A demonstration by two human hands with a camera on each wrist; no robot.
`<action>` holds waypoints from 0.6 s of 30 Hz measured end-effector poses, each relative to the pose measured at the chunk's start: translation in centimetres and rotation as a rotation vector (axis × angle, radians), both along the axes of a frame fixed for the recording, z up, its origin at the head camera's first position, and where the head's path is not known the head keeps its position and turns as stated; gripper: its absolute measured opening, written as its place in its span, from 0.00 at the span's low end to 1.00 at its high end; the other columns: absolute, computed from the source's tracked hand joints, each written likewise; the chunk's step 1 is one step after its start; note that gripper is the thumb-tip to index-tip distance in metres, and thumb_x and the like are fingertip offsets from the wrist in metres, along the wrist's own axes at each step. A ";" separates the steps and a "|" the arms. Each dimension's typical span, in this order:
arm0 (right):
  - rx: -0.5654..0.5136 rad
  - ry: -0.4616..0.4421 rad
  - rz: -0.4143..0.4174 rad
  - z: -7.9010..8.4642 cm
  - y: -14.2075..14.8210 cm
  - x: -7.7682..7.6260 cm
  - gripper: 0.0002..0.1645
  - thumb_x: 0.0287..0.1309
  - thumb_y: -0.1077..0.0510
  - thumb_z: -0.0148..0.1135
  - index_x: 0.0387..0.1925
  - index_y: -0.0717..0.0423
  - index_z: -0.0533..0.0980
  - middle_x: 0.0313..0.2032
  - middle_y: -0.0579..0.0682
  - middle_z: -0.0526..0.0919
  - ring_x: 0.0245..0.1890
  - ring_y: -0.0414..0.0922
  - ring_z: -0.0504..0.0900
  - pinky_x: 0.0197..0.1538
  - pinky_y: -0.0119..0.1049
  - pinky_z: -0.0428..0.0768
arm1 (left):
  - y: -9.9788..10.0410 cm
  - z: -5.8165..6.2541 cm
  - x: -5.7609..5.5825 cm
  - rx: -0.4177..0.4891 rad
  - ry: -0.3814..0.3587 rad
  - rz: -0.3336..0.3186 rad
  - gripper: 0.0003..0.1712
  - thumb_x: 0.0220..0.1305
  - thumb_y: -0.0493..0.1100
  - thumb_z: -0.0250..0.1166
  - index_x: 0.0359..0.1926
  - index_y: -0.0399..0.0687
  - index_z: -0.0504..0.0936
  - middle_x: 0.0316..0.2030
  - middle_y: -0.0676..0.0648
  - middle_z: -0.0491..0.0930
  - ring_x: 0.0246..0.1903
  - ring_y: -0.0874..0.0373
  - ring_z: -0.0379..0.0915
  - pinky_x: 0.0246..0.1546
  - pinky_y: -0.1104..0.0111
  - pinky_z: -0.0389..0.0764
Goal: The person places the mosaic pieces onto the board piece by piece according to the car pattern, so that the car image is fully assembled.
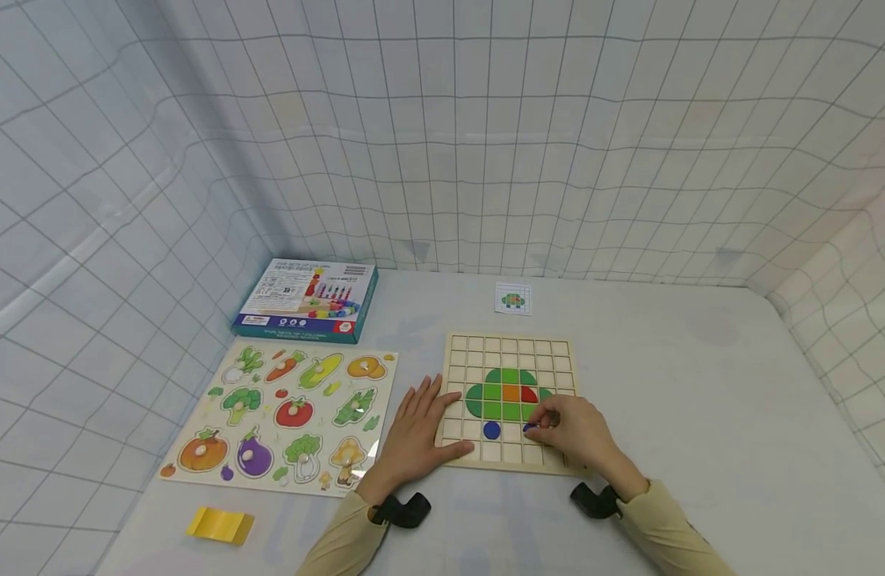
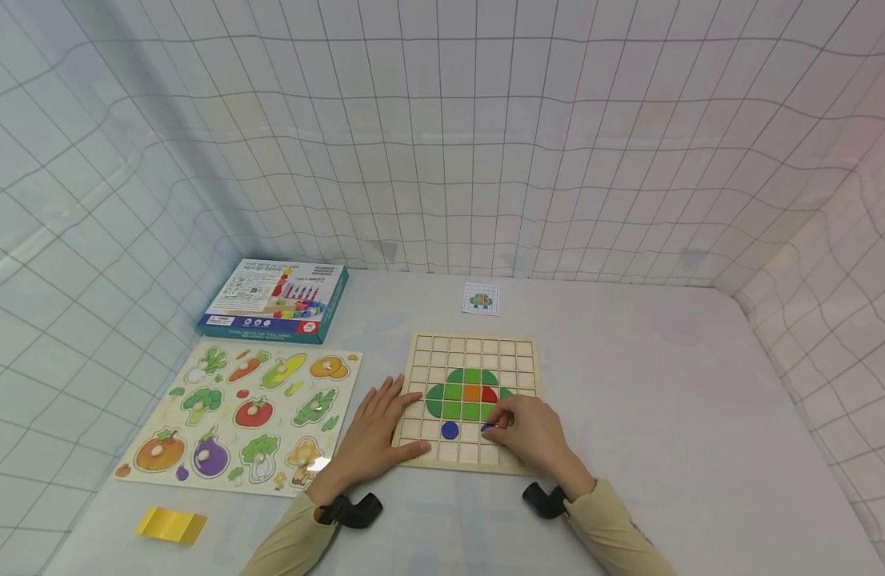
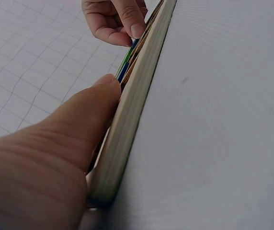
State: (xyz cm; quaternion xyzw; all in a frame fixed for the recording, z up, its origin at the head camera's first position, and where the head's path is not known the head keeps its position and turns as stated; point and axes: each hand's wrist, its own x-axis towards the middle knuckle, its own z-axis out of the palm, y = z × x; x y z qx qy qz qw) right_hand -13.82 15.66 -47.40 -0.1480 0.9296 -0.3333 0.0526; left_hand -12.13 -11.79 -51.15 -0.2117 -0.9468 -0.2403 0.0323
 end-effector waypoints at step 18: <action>-0.004 0.039 -0.014 0.6 0.5 -1.5 0.13 0.49 0.53 0.73 0.36 0.53 0.82 0.18 0.37 0.72 0.15 0.37 0.66 0.16 0.29 0.60 | 0.1 0.1 0.1 0.003 -0.004 -0.004 0.45 0.55 0.69 0.61 0.66 0.49 0.66 0.72 0.41 0.49 0.71 0.48 0.37 0.69 0.56 0.37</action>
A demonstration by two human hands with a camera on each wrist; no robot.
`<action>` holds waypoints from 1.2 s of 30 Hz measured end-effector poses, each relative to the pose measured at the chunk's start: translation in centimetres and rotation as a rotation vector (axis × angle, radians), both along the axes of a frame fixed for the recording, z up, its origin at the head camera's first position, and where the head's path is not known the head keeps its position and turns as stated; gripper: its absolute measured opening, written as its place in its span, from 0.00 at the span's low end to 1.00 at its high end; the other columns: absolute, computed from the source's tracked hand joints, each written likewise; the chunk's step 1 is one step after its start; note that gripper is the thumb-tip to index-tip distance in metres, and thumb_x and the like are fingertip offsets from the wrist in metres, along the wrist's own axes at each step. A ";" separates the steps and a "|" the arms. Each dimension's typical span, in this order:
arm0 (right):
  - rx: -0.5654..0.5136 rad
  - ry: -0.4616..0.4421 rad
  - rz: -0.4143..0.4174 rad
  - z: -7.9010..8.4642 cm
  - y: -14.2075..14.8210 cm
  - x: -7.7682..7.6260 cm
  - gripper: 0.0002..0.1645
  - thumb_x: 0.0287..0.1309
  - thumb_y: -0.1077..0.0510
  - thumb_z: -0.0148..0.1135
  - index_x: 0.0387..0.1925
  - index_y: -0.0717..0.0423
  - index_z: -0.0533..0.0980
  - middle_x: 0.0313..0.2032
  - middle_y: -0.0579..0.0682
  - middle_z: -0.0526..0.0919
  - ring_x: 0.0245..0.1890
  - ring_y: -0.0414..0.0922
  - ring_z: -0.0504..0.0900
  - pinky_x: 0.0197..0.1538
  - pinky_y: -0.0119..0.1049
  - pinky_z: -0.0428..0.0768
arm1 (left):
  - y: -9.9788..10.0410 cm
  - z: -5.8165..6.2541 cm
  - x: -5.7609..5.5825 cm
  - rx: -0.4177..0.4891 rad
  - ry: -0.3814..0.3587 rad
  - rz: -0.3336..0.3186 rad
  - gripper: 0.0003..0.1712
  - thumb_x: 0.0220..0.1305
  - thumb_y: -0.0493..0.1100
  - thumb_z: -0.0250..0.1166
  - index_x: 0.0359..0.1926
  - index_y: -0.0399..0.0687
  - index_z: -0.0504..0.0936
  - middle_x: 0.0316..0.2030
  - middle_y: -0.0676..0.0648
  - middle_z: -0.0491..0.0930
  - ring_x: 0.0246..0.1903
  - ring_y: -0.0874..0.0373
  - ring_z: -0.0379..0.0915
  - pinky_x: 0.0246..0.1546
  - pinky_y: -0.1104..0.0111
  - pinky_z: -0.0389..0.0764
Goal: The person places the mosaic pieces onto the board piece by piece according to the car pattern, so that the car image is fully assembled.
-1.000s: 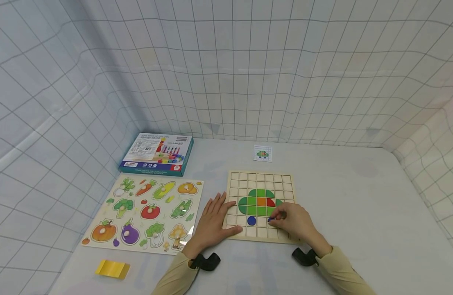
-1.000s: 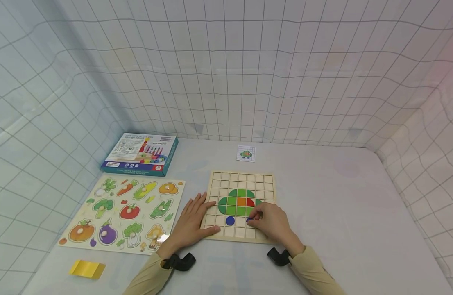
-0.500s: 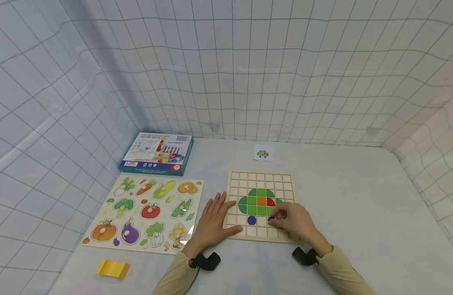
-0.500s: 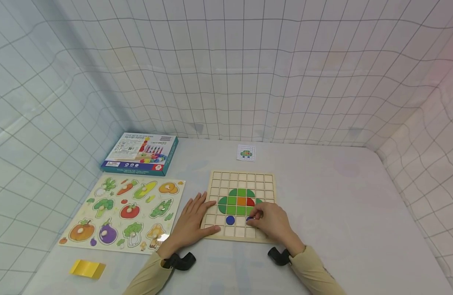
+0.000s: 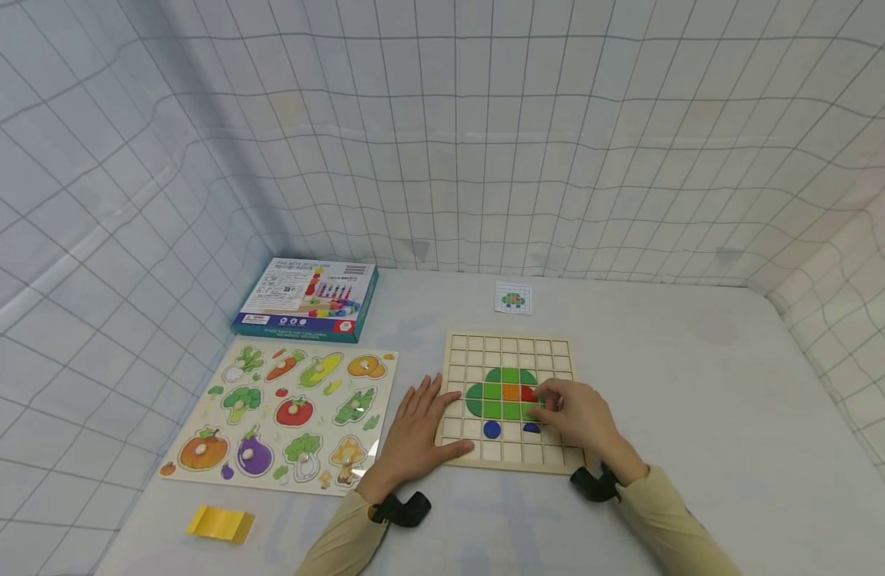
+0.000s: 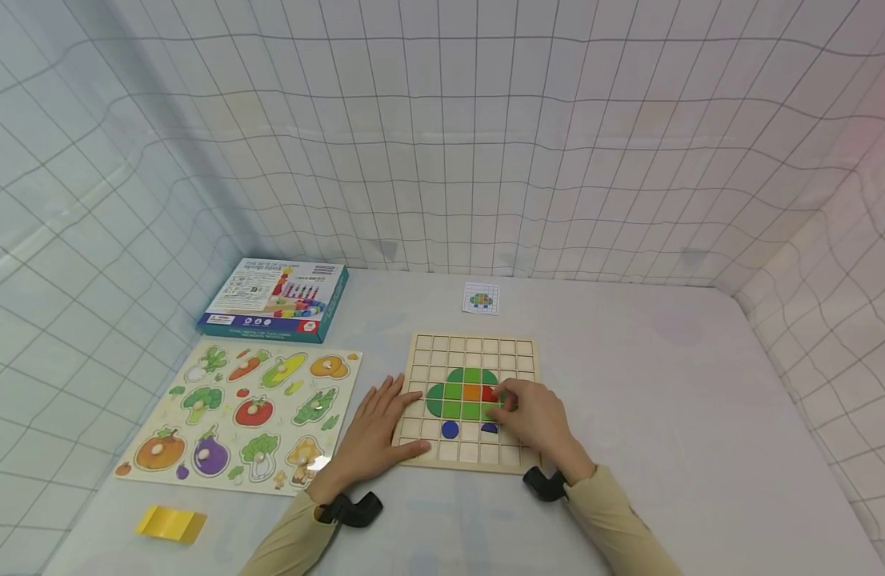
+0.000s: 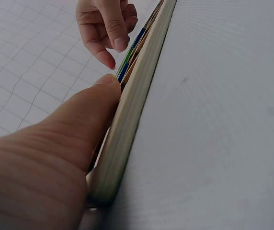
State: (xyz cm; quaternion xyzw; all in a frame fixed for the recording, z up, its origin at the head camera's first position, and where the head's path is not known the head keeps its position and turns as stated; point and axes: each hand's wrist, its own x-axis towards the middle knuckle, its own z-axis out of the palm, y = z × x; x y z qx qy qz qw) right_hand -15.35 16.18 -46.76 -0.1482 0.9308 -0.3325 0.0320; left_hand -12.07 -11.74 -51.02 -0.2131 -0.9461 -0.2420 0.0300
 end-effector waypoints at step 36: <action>0.045 -0.002 -0.058 0.7 1.1 0.4 0.18 0.51 0.48 0.71 0.40 0.54 0.81 0.20 0.39 0.73 0.16 0.39 0.66 0.17 0.30 0.60 | -0.1 -0.2 0.0 0.002 0.006 0.001 0.45 0.55 0.70 0.60 0.66 0.50 0.65 0.72 0.41 0.49 0.71 0.49 0.36 0.69 0.58 0.36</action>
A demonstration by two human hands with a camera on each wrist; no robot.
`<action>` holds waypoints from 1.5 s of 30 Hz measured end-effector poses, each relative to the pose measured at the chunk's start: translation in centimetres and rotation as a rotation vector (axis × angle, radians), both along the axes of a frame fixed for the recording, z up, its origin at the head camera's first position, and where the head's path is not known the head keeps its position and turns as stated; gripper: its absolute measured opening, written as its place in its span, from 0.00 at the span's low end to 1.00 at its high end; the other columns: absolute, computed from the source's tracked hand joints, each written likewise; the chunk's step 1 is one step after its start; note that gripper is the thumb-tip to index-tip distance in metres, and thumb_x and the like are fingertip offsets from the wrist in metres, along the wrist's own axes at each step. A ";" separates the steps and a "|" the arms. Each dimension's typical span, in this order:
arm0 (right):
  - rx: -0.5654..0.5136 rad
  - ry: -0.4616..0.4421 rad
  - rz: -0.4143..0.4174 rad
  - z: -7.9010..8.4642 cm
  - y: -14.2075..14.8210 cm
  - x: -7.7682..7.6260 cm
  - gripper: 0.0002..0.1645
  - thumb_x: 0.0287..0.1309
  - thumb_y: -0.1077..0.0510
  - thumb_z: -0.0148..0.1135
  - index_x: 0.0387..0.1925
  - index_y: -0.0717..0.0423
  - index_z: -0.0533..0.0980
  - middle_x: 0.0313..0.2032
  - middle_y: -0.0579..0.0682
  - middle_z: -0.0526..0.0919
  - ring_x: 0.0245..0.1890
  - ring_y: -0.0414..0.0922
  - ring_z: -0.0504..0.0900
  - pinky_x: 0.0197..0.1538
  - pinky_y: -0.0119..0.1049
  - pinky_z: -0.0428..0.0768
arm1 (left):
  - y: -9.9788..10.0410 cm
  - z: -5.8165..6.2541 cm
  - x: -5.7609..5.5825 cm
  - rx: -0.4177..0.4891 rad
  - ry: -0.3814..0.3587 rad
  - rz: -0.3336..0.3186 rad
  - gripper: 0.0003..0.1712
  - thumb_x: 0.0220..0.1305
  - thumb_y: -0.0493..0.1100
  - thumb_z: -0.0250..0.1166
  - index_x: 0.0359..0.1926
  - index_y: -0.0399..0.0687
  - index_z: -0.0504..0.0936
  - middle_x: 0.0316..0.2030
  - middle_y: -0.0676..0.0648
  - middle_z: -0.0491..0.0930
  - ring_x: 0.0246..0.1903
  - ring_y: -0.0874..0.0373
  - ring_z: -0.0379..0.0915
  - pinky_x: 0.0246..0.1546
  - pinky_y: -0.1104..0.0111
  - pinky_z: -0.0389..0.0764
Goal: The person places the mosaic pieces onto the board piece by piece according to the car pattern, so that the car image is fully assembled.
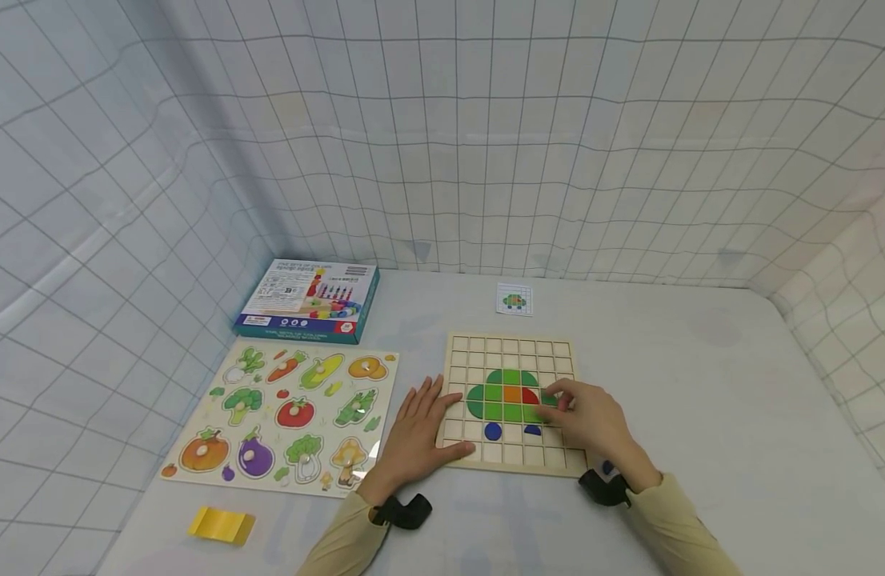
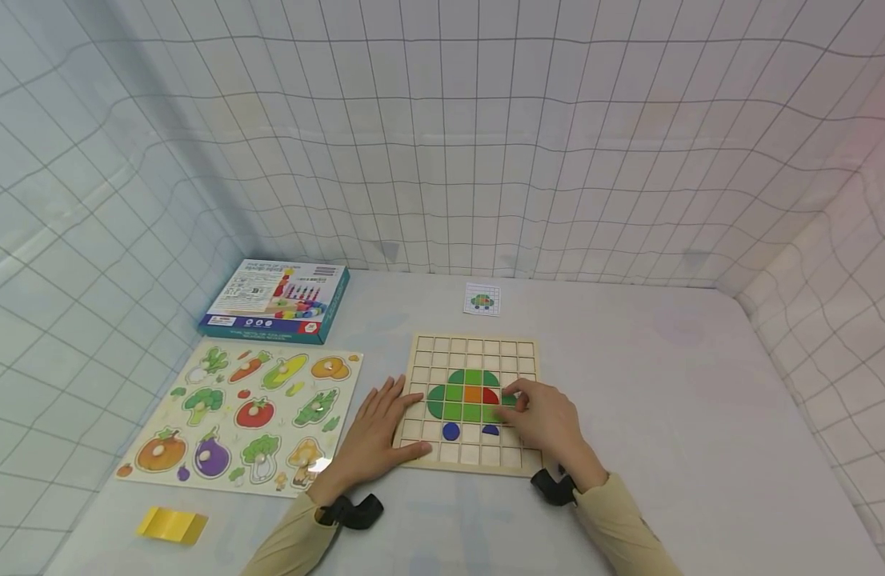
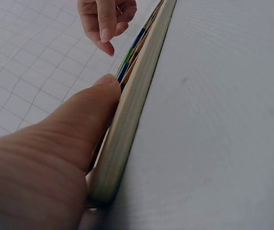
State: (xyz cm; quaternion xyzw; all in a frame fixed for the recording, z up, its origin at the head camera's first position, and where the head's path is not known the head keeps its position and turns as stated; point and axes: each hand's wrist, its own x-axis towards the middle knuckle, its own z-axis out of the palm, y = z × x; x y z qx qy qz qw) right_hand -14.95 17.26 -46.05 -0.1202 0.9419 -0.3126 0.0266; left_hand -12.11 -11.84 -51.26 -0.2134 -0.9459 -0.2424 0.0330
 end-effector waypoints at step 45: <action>-0.004 -0.199 -0.032 -0.4 7.8 5.6 0.09 0.47 0.59 0.72 0.28 0.50 0.78 0.19 0.41 0.72 0.20 0.38 0.69 0.23 0.31 0.67 | 0.0 0.0 0.1 -0.002 0.000 0.002 0.45 0.54 0.70 0.61 0.67 0.51 0.65 0.72 0.41 0.48 0.71 0.49 0.36 0.69 0.58 0.37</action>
